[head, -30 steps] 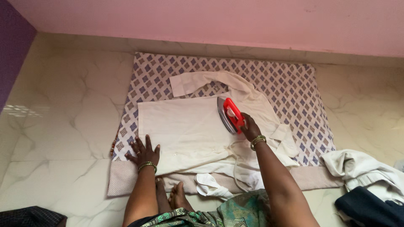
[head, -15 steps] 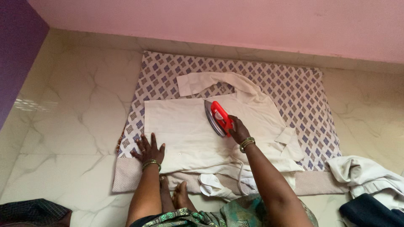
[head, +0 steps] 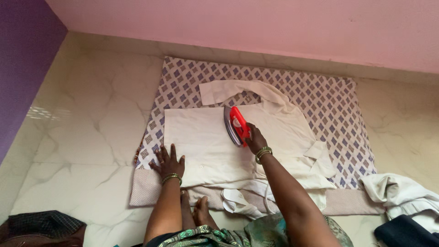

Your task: The person buttons a white shirt, lays it flat on a patterned mat, and irons it with a red electric iron. The person smooths the fabric with their hands and moves the iron across the shirt's body and sleeves.

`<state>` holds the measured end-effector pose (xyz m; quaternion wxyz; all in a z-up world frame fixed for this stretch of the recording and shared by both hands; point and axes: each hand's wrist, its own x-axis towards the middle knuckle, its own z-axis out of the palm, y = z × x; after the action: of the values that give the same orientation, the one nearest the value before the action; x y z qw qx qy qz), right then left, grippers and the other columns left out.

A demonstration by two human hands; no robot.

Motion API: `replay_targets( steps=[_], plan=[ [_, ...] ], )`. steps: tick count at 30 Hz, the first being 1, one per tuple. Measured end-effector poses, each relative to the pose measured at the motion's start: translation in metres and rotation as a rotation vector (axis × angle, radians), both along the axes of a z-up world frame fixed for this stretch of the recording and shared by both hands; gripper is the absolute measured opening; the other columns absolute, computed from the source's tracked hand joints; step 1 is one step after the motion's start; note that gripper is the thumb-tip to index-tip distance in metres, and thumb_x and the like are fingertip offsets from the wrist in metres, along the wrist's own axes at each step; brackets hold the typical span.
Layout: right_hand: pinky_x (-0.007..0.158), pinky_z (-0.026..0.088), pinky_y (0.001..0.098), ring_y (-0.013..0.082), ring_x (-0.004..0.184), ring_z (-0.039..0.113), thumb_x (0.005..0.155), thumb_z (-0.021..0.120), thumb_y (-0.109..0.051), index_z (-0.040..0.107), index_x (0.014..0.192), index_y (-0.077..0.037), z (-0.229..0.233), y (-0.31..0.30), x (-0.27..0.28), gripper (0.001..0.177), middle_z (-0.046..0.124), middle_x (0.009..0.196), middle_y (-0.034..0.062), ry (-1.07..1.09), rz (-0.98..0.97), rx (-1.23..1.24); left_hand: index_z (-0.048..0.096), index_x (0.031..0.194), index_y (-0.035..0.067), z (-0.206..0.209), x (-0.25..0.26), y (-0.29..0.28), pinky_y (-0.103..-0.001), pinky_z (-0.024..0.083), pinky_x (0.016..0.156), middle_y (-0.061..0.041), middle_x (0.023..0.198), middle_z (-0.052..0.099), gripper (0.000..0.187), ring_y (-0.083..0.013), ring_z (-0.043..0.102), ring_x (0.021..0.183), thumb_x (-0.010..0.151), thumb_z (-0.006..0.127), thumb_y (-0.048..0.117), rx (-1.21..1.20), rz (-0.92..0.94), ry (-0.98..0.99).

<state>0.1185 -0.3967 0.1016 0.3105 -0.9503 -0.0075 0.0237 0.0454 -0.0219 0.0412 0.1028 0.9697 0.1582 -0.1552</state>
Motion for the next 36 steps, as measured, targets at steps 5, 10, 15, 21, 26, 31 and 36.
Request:
replay_targets(
  steps=[5,10,15,21,26,31,36],
  plan=[
    [0.102,0.05,0.0447,0.0367,0.123,0.06,0.083,0.073,-0.015,0.042,0.149,-0.02,0.003,0.001,-0.016,0.073,0.058,0.137,0.0181,-0.021,0.092,-0.014,0.014,0.163,0.036,0.013,-0.018,-0.001,-0.073,-0.003,0.116,-0.005,0.173,0.003,0.075,-0.0335,0.002,0.158,0.098,0.039,0.062,0.061,0.03,-0.1],
    [0.102,0.051,0.0444,0.0356,0.124,0.061,0.085,0.073,-0.017,0.042,0.149,-0.021,0.007,0.021,-0.015,0.071,0.058,0.139,0.0162,0.0,0.085,0.009,0.012,0.163,0.034,0.02,-0.019,0.0,-0.072,-0.003,0.116,-0.007,0.173,0.002,0.075,-0.0343,0.001,0.158,0.098,0.038,0.062,0.052,0.018,-0.065],
    [0.1,0.051,0.0453,0.0366,0.123,0.06,0.085,0.074,-0.017,0.041,0.149,-0.021,0.01,0.05,0.0,0.072,0.058,0.138,0.0169,-0.003,0.074,-0.036,0.008,0.163,0.035,0.023,-0.019,0.0,-0.071,-0.004,0.116,-0.005,0.173,-0.003,0.077,-0.0328,-0.003,0.158,0.098,0.037,0.063,0.039,0.006,-0.032],
    [0.099,0.053,0.0454,0.035,0.121,0.063,0.087,0.071,-0.016,0.042,0.149,-0.02,0.006,0.068,-0.011,0.069,0.057,0.139,0.017,-0.008,0.135,0.018,0.008,0.163,0.035,0.016,-0.019,0.002,-0.071,-0.005,0.116,-0.005,0.173,-0.004,0.076,-0.0333,-0.005,0.157,0.098,0.037,0.061,0.042,-0.004,-0.053],
    [0.098,0.052,0.0461,0.0362,0.122,0.061,0.085,0.072,-0.016,0.042,0.149,-0.021,0.016,0.079,-0.017,0.071,0.057,0.14,0.0167,0.008,0.172,-0.033,0.011,0.164,0.033,0.013,-0.022,0.003,-0.071,-0.006,0.117,-0.006,0.173,-0.001,0.077,-0.034,-0.003,0.158,0.099,0.04,0.061,0.026,-0.002,-0.091],
    [0.098,0.052,0.0458,0.0367,0.121,0.061,0.086,0.073,-0.017,0.042,0.148,-0.022,0.021,0.1,-0.001,0.07,0.058,0.138,0.0163,0.044,0.119,-0.037,0.011,0.163,0.033,0.016,-0.022,0.003,-0.07,-0.008,0.116,-0.005,0.173,-0.002,0.078,-0.034,-0.005,0.158,0.097,0.042,0.06,0.017,0.001,-0.08],
    [0.098,0.053,0.046,0.0364,0.12,0.062,0.085,0.072,-0.017,0.041,0.149,-0.022,0.015,0.118,0.005,0.072,0.058,0.139,0.0158,0.029,0.105,-0.028,0.012,0.163,0.033,0.01,-0.022,0.004,-0.07,-0.009,0.116,-0.005,0.173,-0.002,0.079,-0.034,-0.005,0.157,0.096,0.044,0.059,0.005,0.004,-0.123]
  ],
)
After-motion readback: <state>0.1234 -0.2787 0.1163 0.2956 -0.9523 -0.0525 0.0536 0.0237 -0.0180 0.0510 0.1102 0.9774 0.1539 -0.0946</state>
